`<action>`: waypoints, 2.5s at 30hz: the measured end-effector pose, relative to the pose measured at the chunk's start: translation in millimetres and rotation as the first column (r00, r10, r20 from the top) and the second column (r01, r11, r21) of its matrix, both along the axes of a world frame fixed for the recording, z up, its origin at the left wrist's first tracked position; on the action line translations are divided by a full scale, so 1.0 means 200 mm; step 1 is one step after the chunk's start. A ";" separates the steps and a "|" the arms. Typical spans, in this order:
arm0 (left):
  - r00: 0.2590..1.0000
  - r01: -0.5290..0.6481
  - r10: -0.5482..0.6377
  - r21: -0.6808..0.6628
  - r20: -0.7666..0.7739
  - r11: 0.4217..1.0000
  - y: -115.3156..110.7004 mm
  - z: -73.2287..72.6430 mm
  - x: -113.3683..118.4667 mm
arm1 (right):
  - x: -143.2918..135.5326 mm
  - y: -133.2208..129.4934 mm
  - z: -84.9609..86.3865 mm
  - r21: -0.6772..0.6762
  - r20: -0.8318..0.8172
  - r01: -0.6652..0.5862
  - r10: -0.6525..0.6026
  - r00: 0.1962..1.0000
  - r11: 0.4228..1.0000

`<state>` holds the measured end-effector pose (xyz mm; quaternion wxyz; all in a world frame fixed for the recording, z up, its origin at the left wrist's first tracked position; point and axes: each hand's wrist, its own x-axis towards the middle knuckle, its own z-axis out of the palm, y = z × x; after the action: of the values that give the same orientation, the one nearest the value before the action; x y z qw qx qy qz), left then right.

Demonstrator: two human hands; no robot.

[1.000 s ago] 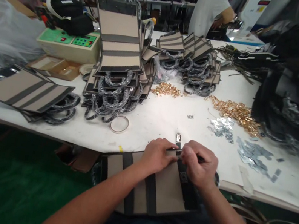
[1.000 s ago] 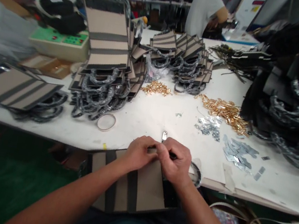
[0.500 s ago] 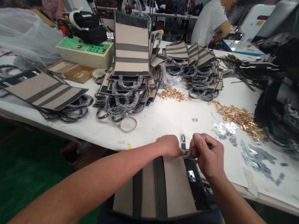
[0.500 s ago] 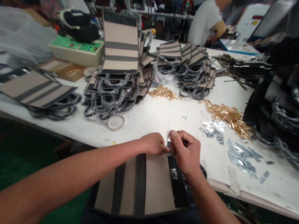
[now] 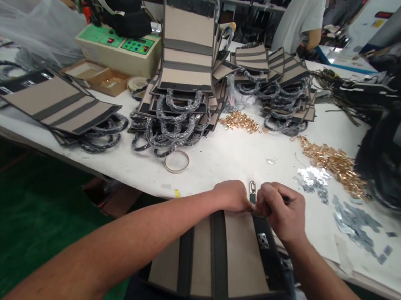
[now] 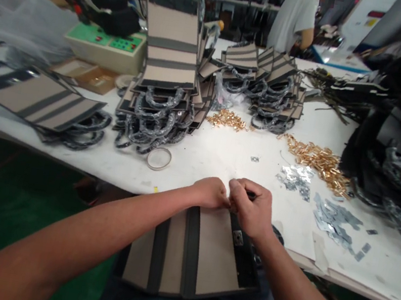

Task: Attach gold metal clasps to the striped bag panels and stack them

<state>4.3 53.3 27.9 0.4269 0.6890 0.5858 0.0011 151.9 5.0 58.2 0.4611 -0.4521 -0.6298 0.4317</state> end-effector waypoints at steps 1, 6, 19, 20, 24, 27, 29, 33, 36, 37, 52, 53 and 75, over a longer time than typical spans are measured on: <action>1.000 0.020 -0.020 0.007 0.000 1.000 -0.01 0.00 0.00 | 0.01 0.00 0.01 -0.020 -0.059 0.022 -0.023 0.998 1.000; 0.996 0.088 -0.088 0.025 0.024 0.996 -0.01 -0.02 -0.02 | 0.02 -0.02 0.07 0.086 -0.367 0.112 -0.073 0.927 0.990; 0.994 0.091 -0.093 0.031 0.063 0.995 0.02 -0.03 -0.01 | 0.04 -0.01 0.06 0.071 -0.364 0.136 -0.101 0.926 0.988; 0.994 0.087 -0.089 0.031 0.060 0.996 0.01 -0.03 -0.01 | 0.04 0.00 0.04 0.033 -0.326 0.141 -0.123 0.937 0.989; 0.994 0.093 -0.094 0.023 0.050 0.995 0.01 -0.04 -0.01 | 0.06 0.01 0.00 -0.038 -0.278 0.126 -0.131 0.951 0.991; 0.994 0.094 -0.095 0.029 0.046 0.995 0.02 -0.04 0.00 | 0.06 0.01 -0.02 -0.002 -0.332 0.138 -0.131 0.934 0.990; 0.995 0.093 -0.094 0.037 0.032 0.995 0.03 -0.03 0.01 | 0.06 0.01 -0.04 -0.026 -0.320 0.147 -0.147 0.936 0.989; 0.997 0.072 -0.070 0.102 -0.020 0.992 -0.03 0.02 0.01 | 0.05 0.00 -0.09 -0.056 -0.234 0.123 -0.132 0.963 0.991; 0.999 0.005 0.008 0.342 -0.035 0.940 -0.22 0.05 -0.02 | 0.06 -0.01 -0.10 -0.045 -0.249 0.130 -0.137 0.959 0.991; 1.000 -0.006 0.018 0.471 -0.021 0.882 -0.32 0.04 -0.04 | 0.06 -0.02 -0.09 -0.044 -0.254 0.132 -0.139 0.957 0.990; 0.889 0.456 -0.389 0.530 -0.240 0.715 -0.83 -0.12 0.04 | 0.05 -0.02 -0.04 -0.072 -0.229 0.103 -0.117 0.966 0.992; 0.887 0.461 -0.394 0.528 -0.241 0.713 -0.83 -0.11 0.03 | 0.05 -0.01 -0.03 -0.075 -0.231 0.103 -0.118 0.966 0.992; 0.845 0.534 -0.456 0.495 -0.280 0.685 -0.77 -0.04 0.02 | 0.17 -0.07 -0.04 -0.099 -0.436 0.106 -0.139 0.889 0.989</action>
<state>7.5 -100.8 20.0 0.1518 0.9131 0.3783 0.0093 185.3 -8.3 50.6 0.6018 -0.3974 -0.4628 0.5154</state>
